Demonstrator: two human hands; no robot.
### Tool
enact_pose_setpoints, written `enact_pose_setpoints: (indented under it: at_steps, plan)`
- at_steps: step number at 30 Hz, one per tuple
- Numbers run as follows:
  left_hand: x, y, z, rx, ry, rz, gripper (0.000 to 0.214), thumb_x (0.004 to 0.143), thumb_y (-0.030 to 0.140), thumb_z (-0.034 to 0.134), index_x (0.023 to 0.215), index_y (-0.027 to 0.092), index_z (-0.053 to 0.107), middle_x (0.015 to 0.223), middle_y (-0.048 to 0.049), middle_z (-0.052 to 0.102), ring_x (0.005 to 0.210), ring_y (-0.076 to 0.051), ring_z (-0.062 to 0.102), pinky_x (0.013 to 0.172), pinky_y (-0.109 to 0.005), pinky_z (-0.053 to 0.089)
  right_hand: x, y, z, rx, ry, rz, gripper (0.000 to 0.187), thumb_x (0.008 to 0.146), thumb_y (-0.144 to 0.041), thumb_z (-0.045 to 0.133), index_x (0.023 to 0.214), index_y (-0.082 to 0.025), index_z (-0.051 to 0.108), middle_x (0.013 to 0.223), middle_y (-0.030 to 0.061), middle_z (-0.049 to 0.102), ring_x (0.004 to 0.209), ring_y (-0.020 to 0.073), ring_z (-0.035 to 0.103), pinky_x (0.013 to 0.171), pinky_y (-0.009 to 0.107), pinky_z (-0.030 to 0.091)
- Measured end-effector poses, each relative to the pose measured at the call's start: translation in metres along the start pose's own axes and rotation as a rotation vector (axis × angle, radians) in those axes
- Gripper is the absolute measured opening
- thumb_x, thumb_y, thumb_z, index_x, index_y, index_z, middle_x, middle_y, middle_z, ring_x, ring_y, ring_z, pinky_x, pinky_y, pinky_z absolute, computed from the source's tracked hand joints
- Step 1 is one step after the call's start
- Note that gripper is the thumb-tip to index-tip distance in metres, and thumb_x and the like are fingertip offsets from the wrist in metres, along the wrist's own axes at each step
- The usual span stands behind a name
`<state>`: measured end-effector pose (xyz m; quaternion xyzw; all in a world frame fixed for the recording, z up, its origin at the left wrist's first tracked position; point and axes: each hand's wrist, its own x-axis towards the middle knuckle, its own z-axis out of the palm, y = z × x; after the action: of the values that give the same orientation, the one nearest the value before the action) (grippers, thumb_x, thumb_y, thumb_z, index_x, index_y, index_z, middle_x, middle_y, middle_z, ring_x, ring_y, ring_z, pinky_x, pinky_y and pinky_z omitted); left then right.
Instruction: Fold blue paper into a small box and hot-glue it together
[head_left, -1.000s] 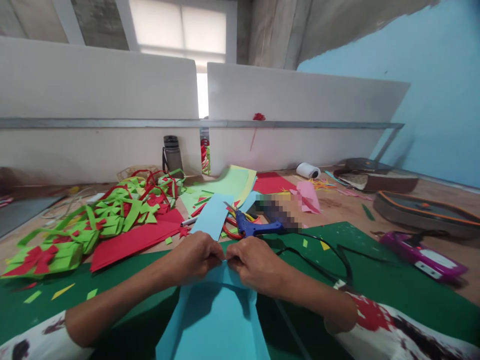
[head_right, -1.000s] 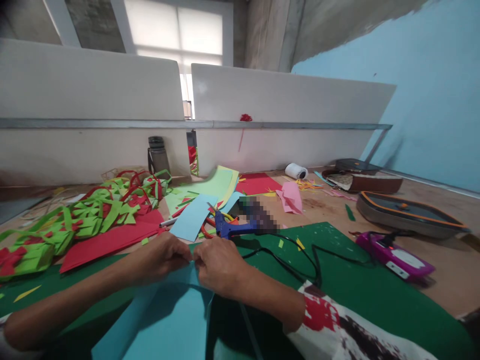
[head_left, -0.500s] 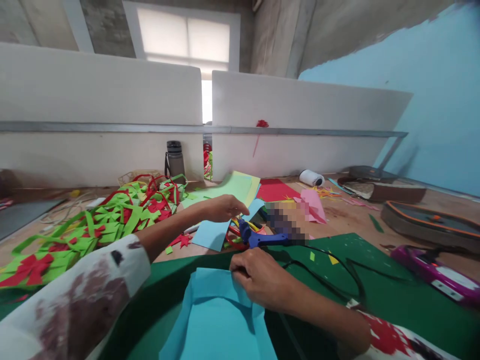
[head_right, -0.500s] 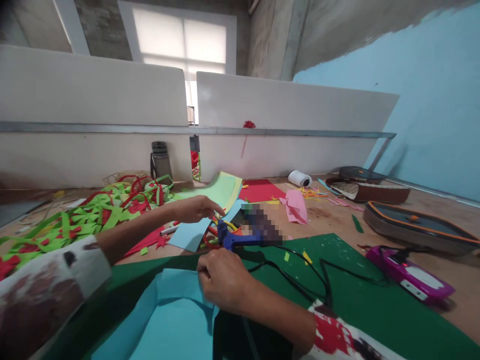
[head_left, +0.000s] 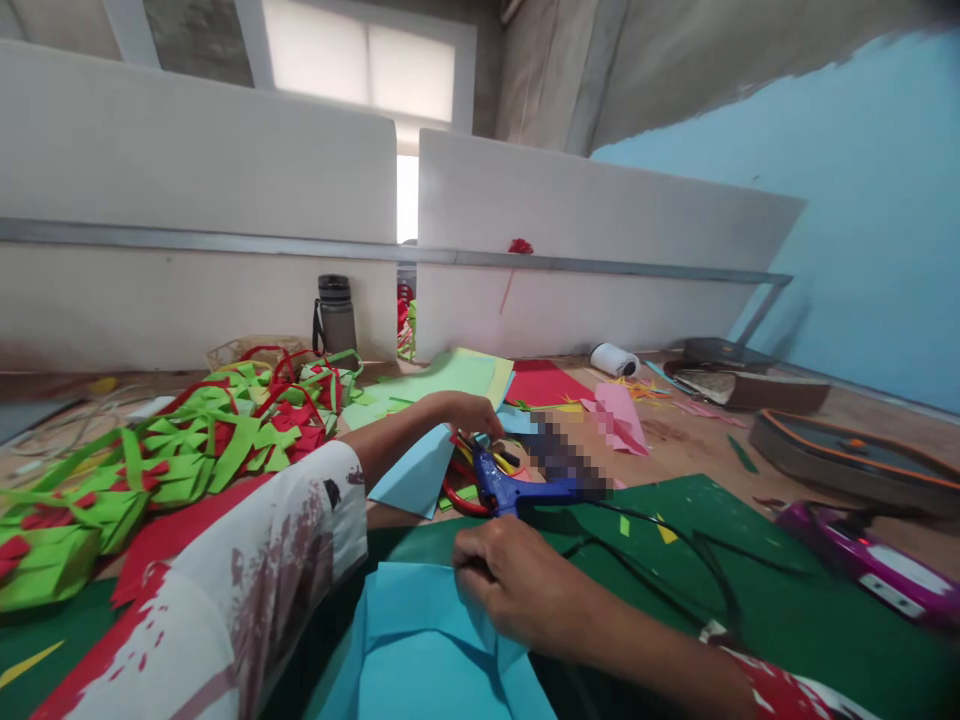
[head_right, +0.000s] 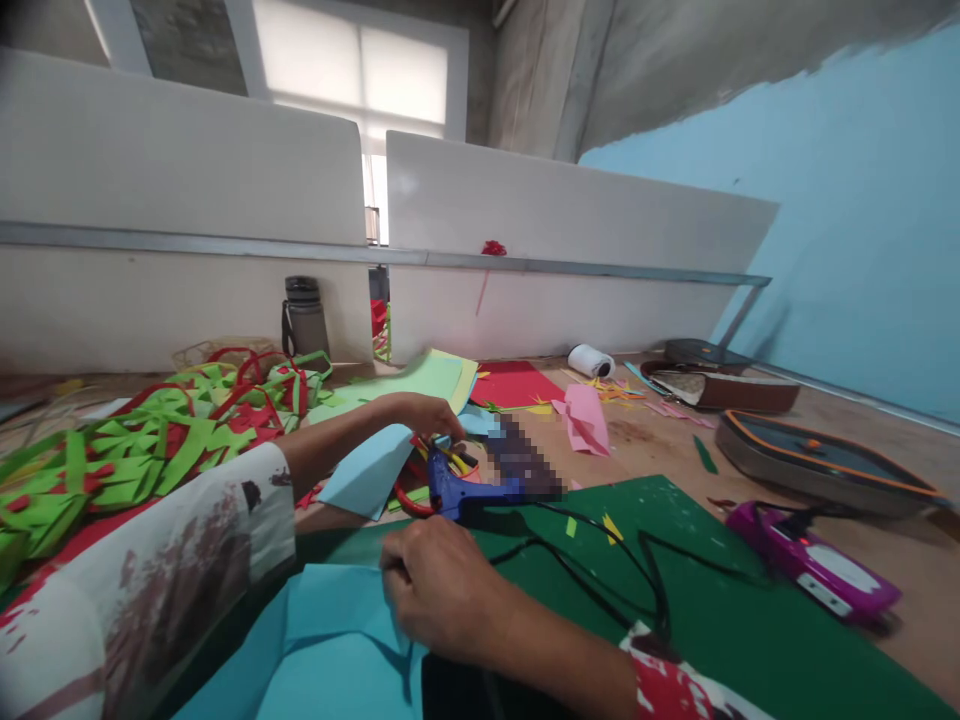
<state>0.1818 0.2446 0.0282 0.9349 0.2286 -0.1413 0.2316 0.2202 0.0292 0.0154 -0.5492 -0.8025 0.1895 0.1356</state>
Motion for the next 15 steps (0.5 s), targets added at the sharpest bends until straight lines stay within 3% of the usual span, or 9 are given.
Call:
enact_pose_setpoints:
  at_steps: [5,7,9,12,14,15]
  plan:
    - [-0.009,-0.001,0.006,0.094,0.138,-0.050,0.031,0.087,0.031,0.053,0.113,0.014,0.054,0.115,-0.0073,0.055,0.096,-0.023,0.057,0.079,-0.039,0.050,-0.003,0.001,0.002,0.005,0.011,0.010,0.011,0.067,-0.010,0.047,0.059,-0.015,0.052,0.055,-0.0030,0.050,0.054,0.0073,0.043,0.050,0.021,0.024]
    - [-0.028,0.007,-0.001,0.124,0.237,-0.059,0.030,0.088,0.030,0.052,0.113,0.015,0.054,0.115,-0.0079,0.055,0.096,-0.022,0.057,0.079,-0.039,0.050,-0.003,0.001,0.003,0.012,0.005,0.010,0.011,0.068,-0.011,0.047,0.060,-0.015,0.054,0.057,-0.0023,0.053,0.055,0.0076,0.045,0.051,0.020,0.025]
    - [-0.062,0.017,-0.018,0.148,0.384,-0.055,0.029,0.088,0.030,0.052,0.113,0.015,0.054,0.113,-0.0083,0.056,0.093,-0.019,0.058,0.078,-0.038,0.050,-0.002,0.002,0.003,0.027,-0.002,0.015,0.011,0.068,-0.011,0.048,0.061,-0.015,0.056,0.057,-0.0022,0.054,0.053,0.0076,0.045,0.049,0.020,0.025]
    - [-0.131,0.032,-0.051,0.182,0.716,-0.082,0.026,0.089,0.028,0.042,0.091,0.011,0.062,0.074,0.0005,0.059,0.072,-0.011,0.053,0.064,-0.021,0.041,0.002,0.004,0.001,0.035,-0.017,0.019,0.014,0.067,-0.009,0.047,0.062,-0.015,0.059,0.057,-0.0018,0.054,0.053,0.0080,0.045,0.049,0.020,0.026]
    - [-0.171,0.039,-0.056,0.214,0.978,-0.145,0.046,0.093,0.031,0.024,0.075,0.009,0.060,0.052,0.0041,0.040,0.061,-0.008,0.043,0.055,-0.018,0.029,0.003,0.004,0.000,0.060,-0.021,-0.008,0.013,0.066,-0.009,0.048,0.061,-0.015,0.059,0.056,-0.0021,0.054,0.053,0.0081,0.044,0.050,0.020,0.026]
    - [-0.185,0.042,-0.049,0.277,1.271,-0.200,0.045,0.090,0.033,0.030,0.060,0.009,0.055,0.048,0.0053,0.028,0.054,-0.006,0.037,0.052,-0.018,0.023,0.004,0.003,-0.001,0.069,-0.022,-0.014,0.014,0.066,-0.008,0.048,0.061,-0.015,0.059,0.056,-0.0023,0.053,0.053,0.0080,0.044,0.049,0.020,0.026]
